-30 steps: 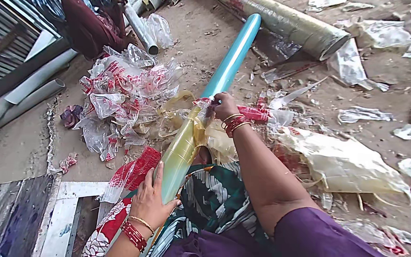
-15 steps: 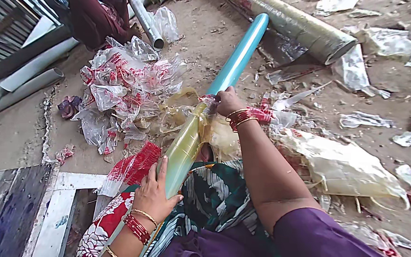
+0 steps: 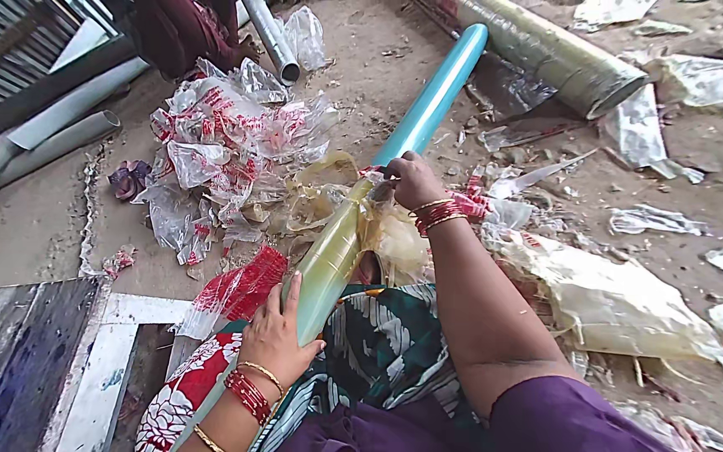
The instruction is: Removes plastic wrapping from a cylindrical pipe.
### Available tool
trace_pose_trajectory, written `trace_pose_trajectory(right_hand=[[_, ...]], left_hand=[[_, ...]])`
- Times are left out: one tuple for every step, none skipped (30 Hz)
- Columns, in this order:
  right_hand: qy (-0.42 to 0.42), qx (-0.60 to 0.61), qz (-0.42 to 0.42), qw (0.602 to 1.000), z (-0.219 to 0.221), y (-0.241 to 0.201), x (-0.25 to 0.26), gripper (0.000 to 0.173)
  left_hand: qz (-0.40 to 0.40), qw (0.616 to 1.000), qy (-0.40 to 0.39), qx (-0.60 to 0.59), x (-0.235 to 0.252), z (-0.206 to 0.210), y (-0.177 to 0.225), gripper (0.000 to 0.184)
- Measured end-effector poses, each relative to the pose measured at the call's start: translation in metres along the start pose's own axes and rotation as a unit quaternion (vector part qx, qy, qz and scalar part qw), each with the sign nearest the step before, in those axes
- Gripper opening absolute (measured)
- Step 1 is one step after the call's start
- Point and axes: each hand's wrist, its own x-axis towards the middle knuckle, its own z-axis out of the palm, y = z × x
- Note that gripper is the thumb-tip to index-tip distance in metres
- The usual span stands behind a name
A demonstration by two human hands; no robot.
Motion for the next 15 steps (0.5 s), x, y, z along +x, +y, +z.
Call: trace_pose_trajectory(right_hand=[[0.030, 0.016, -0.048, 0.998, 0.003, 0.004, -0.001, 0.022], [0.055, 0.025, -0.091, 0.994, 0.006, 0.006, -0.002, 0.021], [0.069, 0.023, -0.120, 0.990, 0.008, 0.008, -0.003, 0.020], [0.075, 0.014, -0.135, 0.988, 0.010, 0.008, -0.003, 0.019], [0.075, 0.005, -0.142, 0.987, 0.011, 0.009, -0.003, 0.018], [0.072, 0.002, -0.142, 0.987, 0.011, 0.009, -0.003, 0.018], [0.071, 0.006, -0.141, 0.987, 0.011, 0.009, -0.004, 0.018], [0.073, 0.013, -0.144, 0.987, 0.011, 0.011, -0.004, 0.017], [0.068, 0.020, -0.143, 0.987, 0.010, 0.013, -0.004, 0.017], [0.055, 0.025, -0.138, 0.989, 0.009, 0.014, -0.004, 0.016], [0.042, 0.028, -0.131, 0.990, 0.007, 0.014, -0.004, 0.017], [0.029, 0.026, -0.124, 0.992, 0.006, 0.013, -0.003, 0.018], [0.012, 0.022, -0.113, 0.993, 0.004, 0.011, -0.002, 0.019], [-0.011, 0.012, -0.096, 0.995, 0.001, 0.008, -0.001, 0.021], [-0.041, 0.001, -0.076, 0.996, -0.001, 0.005, -0.001, 0.022]], left_hand=[[0.000, 1.000, -0.001, 0.000, 0.000, 0.000, 0.000, 0.119], [0.001, 1.000, 0.000, 0.000, 0.000, 0.000, 0.000, 0.119], [0.000, 1.000, -0.004, -0.001, 0.000, 0.000, 0.000, 0.119], [-0.003, 1.000, -0.008, -0.002, 0.000, -0.001, 0.000, 0.119], [-0.004, 1.000, -0.010, -0.003, 0.000, -0.001, 0.000, 0.120], [-0.004, 1.000, -0.011, -0.003, 0.000, -0.001, 0.000, 0.120], [-0.002, 1.000, -0.010, -0.004, 0.000, -0.001, 0.000, 0.120], [-0.001, 1.000, -0.011, -0.002, 0.000, -0.001, -0.001, 0.120], [0.001, 1.000, -0.013, -0.002, 0.000, -0.001, -0.001, 0.120], [0.003, 1.000, -0.014, -0.002, 0.000, -0.001, 0.000, 0.119], [0.005, 1.000, -0.014, -0.003, 0.001, -0.001, 0.000, 0.119], [0.005, 1.000, -0.014, -0.003, 0.000, -0.001, 0.000, 0.119], [0.004, 1.000, -0.015, -0.003, 0.000, -0.001, 0.000, 0.119], [0.002, 1.000, -0.017, -0.002, 0.000, -0.002, 0.000, 0.119], [0.001, 1.000, -0.019, -0.002, 0.001, -0.002, 0.000, 0.120]])
